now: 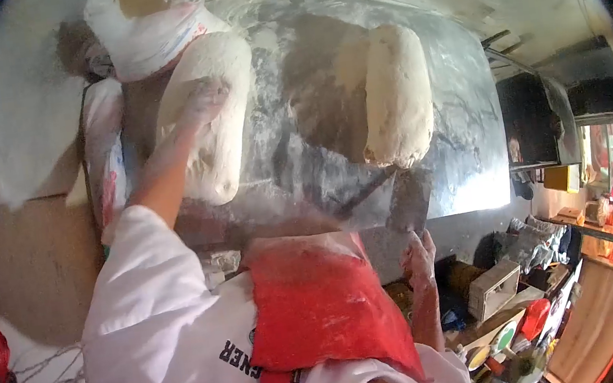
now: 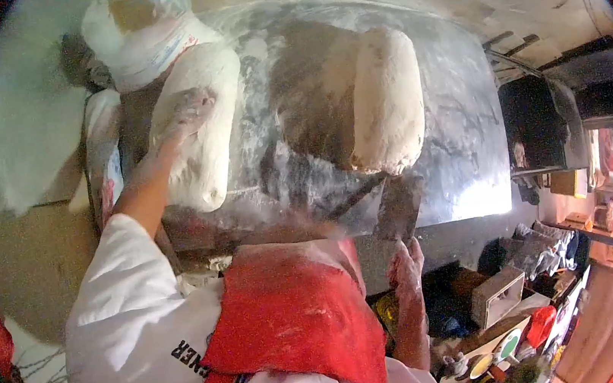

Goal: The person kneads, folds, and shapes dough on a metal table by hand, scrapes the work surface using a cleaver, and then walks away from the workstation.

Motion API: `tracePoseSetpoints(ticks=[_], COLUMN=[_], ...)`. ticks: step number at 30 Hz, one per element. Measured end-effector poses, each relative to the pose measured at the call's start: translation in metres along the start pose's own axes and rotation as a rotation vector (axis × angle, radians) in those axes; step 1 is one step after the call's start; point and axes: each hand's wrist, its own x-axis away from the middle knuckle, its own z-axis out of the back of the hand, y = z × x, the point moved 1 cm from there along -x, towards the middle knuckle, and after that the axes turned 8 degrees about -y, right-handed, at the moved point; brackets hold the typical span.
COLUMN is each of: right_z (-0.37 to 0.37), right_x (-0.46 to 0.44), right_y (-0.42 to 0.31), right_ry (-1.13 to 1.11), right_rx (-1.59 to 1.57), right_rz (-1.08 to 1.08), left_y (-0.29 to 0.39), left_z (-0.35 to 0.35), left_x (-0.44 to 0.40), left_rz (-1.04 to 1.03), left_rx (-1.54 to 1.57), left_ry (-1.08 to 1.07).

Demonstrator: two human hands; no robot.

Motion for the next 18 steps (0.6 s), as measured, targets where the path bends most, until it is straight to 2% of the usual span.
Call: tracePoseSetpoints(ticks=[1, 3, 4, 5, 6, 8, 9, 11, 14, 18], right_z=[0.001, 0.012, 0.016, 0.013, 0.01, 0.005, 0.007, 0.014, 0.012, -0.001], right_x=[0.002, -0.01, -0.014, -0.01, -0.006, -0.004, -0.005, -0.011, -0.011, 0.0], right_y=[0.002, 0.016, 0.022, 0.015, 0.008, -0.001, 0.001, 0.008, 0.003, -0.014], right_ry=[-0.007, -0.041, -0.055, -0.05, -0.059, -0.048, -0.056, -0.079, -0.089, -0.046], right_rx=[0.007, -0.04, -0.092, 0.001, 0.013, 0.13, 0.139, 0.076, 0.068, 0.118], right_rz=[0.004, 0.015, 0.021, 0.016, 0.005, 0.01, 0.005, 0.022, 0.013, -0.038], left_y=[0.013, 0.023, 0.003, -0.016, -0.011, 0.009, 0.026, 0.063, 0.073, 0.072], left_z=[0.039, 0.083, 0.064, 0.043, 0.041, 0.041, 0.053, 0.088, 0.082, 0.074], left_x=[0.023, 0.06, 0.089, 0.122, 0.15, 0.203, 0.226, 0.25, 0.242, 0.233], left_rz=[0.015, 0.158, 0.149, 0.139, 0.158, 0.103, 0.116, 0.11, 0.118, 0.158], left_rx=[-0.005, 0.319, 0.511, 0.704, 0.707, 0.339, 0.342, -0.012, -0.075, -0.098], left_ry=[0.002, -0.38, -0.363, -0.346, -0.348, -0.481, -0.482, -0.424, -0.345, -0.341])
